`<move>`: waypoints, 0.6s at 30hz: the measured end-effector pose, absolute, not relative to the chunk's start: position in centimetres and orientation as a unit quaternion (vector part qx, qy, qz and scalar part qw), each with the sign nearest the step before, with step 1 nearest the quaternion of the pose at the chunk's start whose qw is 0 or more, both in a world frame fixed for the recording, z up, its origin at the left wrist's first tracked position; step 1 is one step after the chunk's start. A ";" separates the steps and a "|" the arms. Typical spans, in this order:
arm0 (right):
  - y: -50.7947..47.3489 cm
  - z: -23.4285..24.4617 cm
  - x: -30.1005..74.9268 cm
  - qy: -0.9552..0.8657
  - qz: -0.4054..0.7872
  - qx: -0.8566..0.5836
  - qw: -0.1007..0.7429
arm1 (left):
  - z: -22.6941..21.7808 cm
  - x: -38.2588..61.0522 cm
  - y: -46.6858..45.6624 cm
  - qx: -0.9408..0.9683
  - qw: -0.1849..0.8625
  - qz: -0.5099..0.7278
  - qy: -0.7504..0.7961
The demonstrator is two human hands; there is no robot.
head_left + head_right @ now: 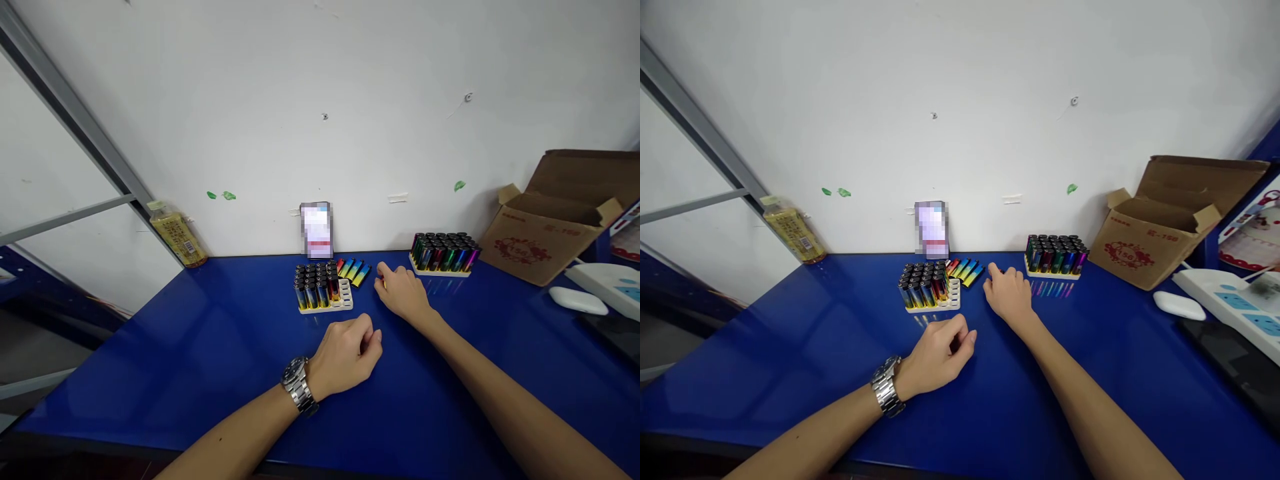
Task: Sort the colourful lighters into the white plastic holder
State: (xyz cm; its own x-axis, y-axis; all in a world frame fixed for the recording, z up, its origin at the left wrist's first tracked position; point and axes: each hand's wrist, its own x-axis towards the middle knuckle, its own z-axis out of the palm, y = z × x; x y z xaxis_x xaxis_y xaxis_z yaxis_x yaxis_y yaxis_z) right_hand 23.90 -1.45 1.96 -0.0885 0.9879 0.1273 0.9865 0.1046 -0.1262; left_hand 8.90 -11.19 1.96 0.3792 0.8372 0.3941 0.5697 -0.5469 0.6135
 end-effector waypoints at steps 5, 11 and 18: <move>-0.4 0.6 24.9 -0.720 0.101 -0.631 0.269 | 2.1 8.6 -10.6 0.771 0.214 0.378 0.467; -0.5 -0.3 24.5 -0.681 0.206 -0.447 0.542 | 2.0 8.4 -10.2 0.712 0.250 0.397 0.522; -3.8 0.6 22.7 -0.823 0.149 -0.295 0.462 | 2.1 8.3 -10.0 0.681 0.265 0.452 0.512</move>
